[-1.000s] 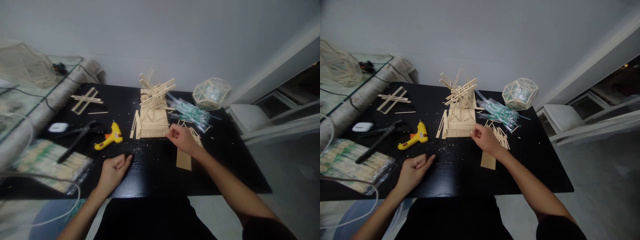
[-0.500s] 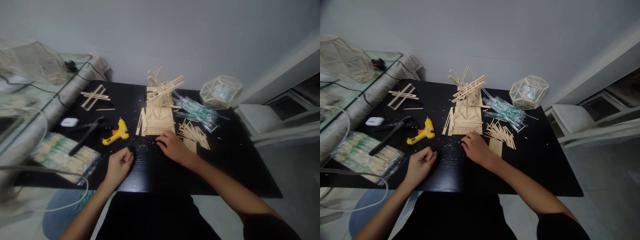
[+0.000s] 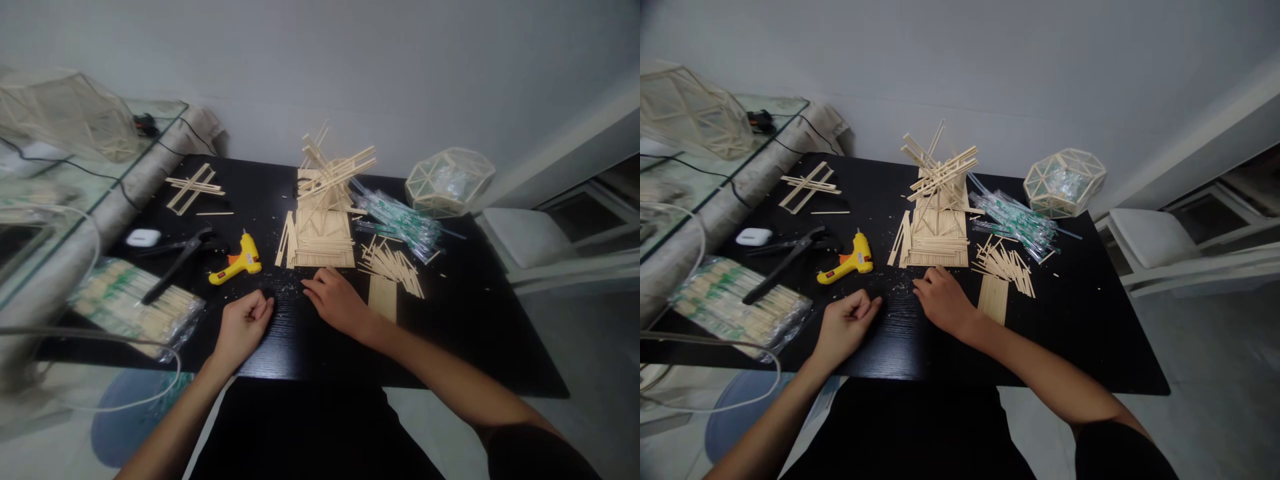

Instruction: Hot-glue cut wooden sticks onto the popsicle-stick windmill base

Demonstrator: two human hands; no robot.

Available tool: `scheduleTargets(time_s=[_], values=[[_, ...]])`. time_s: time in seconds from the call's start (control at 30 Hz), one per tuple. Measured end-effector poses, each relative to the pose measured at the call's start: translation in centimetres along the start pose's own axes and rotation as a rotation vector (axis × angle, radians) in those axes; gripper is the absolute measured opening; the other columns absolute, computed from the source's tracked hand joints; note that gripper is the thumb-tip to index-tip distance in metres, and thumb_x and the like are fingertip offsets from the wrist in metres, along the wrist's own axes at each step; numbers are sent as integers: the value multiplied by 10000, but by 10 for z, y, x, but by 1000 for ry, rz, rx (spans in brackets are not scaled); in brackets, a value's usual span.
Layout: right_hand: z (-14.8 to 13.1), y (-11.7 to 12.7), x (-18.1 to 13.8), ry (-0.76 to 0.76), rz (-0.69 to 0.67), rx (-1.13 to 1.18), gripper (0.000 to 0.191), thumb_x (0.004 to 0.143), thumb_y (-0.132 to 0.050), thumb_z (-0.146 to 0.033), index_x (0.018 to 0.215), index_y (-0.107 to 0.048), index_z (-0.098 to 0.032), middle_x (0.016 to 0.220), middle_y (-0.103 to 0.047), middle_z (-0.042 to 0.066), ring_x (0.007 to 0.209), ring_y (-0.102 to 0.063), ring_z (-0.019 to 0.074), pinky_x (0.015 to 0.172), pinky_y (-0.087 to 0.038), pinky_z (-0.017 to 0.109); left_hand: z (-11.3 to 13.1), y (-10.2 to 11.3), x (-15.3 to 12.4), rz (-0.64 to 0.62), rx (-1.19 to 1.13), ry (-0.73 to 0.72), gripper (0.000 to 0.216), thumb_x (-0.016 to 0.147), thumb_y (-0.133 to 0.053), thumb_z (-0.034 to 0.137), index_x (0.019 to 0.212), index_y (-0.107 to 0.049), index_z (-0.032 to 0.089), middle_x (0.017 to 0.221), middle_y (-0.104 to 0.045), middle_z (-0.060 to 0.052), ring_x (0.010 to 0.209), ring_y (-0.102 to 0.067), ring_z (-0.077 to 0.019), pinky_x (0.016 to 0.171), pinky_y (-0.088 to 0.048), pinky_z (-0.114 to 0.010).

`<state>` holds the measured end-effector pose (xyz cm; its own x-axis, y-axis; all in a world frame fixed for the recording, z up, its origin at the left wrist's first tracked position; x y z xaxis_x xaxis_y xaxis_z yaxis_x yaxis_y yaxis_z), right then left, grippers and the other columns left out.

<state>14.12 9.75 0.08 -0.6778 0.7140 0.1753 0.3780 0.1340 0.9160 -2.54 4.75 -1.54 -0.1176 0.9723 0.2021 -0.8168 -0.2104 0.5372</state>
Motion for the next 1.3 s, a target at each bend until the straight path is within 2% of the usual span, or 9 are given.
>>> scheduleTargets(time_s=[0.23,0.47,0.57,0.77,0.97,1.07,1.13,1.27,1.3], values=[[8,-4,17,-13,-18,2,107,1022,-665,-170,958,-745,-140,968,-682,105,972,-618,254,922,-543,401,2,-1,1,-11,-3,4,465,946,-597,343,622,-286,223,557,-280,81,516,-289,-90,519,-275,-217],[5,-14,21,-20,-65,-101,192,1050,-508,-94,978,-680,-139,996,-655,141,970,-579,287,909,-512,421,1,-1,1,-15,5,7,467,947,-599,348,620,-290,224,554,-279,82,513,-293,-89,515,-279,-215],[8,-13,21,-37,-52,-45,219,1043,-453,-69,966,-638,-157,995,-653,134,943,-573,273,890,-506,404,-1,-2,1,-20,3,11,471,953,-597,354,621,-289,224,550,-281,82,513,-294,-90,516,-285,-213],[29,7,26,-115,80,185,185,1053,-401,-138,934,-519,-216,975,-640,109,910,-573,249,868,-488,388,-2,-2,0,-22,-5,9,466,953,-599,346,629,-288,224,559,-283,82,522,-292,-90,521,-283,-213],[49,33,23,-176,122,232,137,1035,-390,-211,931,-477,-234,943,-644,95,830,-583,234,796,-489,373,0,-2,1,-14,-2,5,474,946,-603,358,621,-284,225,556,-281,81,518,-296,-92,521,-291,-214],[76,60,15,-219,145,181,139,1024,-415,-248,905,-486,-237,889,-659,90,772,-599,236,764,-490,374,0,-2,1,-17,-2,1,474,946,-604,352,622,-282,226,560,-270,81,518,-291,-93,518,-284,-215],[116,96,4,-335,229,101,127,1014,-446,-264,910,-514,-237,852,-671,86,748,-619,247,763,-495,387,1,-2,1,-17,-3,-10,469,945,-604,344,621,-285,226,558,-273,80,514,-288,-93,513,-277,-217],[204,204,-41,-628,647,-150,52,959,-517,-235,1001,-544,-223,944,-704,133,847,-681,303,875,-520,470,3,-2,2,-13,-9,-27,469,942,-602,356,613,-294,224,553,-283,79,507,-299,-91,510,-279,-215],[218,224,-51,-668,716,-194,123,915,-567,-212,1035,-542,-216,1017,-710,154,891,-692,312,919,-519,489,3,-2,2,-14,-9,-25,472,940,-603,363,611,-295,223,552,-285,80,507,-300,-90,512,-282,-214]])
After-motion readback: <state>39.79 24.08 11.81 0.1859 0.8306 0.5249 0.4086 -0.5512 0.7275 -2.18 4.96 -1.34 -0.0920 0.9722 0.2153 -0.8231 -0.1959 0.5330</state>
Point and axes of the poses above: each hand's wrist, its own x-axis towards the middle knuckle, its own y-axis out of the back of the hand, z = x × y, the point moved 10 cm from there along x, towards the middle knuckle
